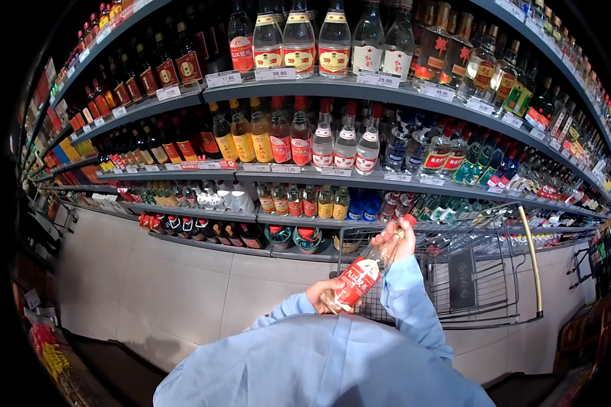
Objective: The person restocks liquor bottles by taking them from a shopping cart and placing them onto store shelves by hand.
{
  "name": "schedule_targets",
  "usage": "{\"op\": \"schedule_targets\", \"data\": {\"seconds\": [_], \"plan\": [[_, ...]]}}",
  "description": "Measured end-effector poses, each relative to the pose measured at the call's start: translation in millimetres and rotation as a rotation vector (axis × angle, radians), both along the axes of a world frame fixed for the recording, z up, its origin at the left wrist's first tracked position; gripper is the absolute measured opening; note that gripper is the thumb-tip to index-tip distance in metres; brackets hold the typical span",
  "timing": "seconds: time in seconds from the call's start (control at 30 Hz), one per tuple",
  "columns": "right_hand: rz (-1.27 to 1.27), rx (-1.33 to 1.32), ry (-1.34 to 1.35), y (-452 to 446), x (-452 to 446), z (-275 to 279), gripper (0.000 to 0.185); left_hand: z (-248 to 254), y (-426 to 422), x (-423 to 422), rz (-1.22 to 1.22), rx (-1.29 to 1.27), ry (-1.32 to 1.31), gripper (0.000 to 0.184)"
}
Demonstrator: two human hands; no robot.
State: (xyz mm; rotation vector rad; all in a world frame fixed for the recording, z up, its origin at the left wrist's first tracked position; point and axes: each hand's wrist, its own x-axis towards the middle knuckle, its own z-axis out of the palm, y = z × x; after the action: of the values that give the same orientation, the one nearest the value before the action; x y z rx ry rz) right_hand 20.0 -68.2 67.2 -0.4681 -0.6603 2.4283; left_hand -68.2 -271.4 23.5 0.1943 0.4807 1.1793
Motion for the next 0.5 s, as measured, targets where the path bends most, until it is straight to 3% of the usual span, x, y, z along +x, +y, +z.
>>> {"op": "schedule_targets", "data": {"seconds": [0.17,0.33,0.5], "plan": [[-0.110,-0.015,-0.197,11,21,-3,0.032,-4,14,15,-0.049,-0.023,-0.051,0.051],[-0.131,0.009,-0.180,20,45,-15,0.030,-13,26,30,-0.113,0.032,-0.128,0.049],[-0.183,-0.020,-0.210,22,55,-19,0.029,3,25,41,-0.086,-0.078,-0.069,0.049]]}}
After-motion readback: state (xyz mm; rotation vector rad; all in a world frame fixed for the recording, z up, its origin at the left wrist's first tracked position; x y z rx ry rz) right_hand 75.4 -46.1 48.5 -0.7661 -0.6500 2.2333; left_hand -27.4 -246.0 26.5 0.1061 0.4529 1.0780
